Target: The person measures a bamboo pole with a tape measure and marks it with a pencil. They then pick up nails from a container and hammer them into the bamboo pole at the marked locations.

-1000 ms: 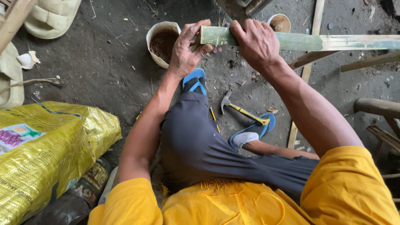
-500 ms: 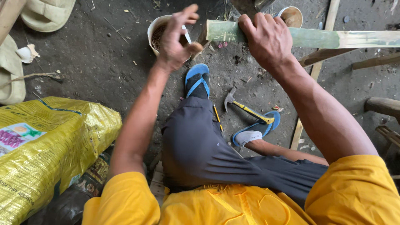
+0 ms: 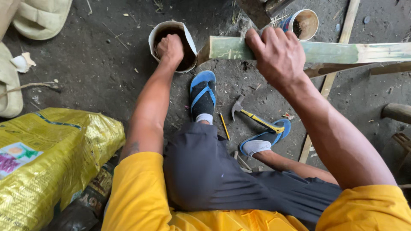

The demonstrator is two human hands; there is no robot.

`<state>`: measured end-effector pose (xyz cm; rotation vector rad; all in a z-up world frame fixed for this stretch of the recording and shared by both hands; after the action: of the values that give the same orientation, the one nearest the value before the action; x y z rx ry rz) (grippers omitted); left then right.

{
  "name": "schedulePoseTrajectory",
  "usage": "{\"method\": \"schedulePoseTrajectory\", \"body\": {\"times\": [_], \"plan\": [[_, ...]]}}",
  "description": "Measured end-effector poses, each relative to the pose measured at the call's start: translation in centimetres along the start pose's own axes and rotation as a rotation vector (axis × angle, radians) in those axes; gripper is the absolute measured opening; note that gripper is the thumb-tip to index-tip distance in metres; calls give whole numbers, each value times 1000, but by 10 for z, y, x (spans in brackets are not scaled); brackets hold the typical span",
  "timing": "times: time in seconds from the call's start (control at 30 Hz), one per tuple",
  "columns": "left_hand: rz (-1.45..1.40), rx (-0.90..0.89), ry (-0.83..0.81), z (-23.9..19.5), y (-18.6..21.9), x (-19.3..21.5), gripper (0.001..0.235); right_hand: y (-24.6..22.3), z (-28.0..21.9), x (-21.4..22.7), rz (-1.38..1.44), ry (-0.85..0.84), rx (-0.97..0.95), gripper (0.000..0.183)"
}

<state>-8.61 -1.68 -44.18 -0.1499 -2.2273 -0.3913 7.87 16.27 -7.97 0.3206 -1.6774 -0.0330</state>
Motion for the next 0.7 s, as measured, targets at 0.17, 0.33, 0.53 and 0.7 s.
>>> {"method": "schedulePoseTrajectory", "body": {"times": [0.17, 0.33, 0.53, 0.7], "plan": [[133, -35, -144, 2, 12, -38, 20, -5, -7, 1, 7, 11, -1, 23], [53, -50, -21, -33, 15, 23, 20, -5, 0, 8, 19, 33, -5, 21], [-858, -387, 201, -164, 3, 132, 18, -7, -5, 3, 18, 56, -8, 20], [-900, -748, 755, -272, 51, 191, 11, -7, -3, 3, 13, 76, -17, 23]]}}
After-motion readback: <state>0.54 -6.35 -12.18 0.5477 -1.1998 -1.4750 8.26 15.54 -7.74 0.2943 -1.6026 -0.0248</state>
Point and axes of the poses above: each hand's wrist, its own z-axis towards the middle knuckle, its own x-axis out of the back of the hand, y = z × x, the point moved 8 cm from there along z, towards the middle knuckle, and after that the axes turned 13 degrees about -y, right-handed, at the moved point
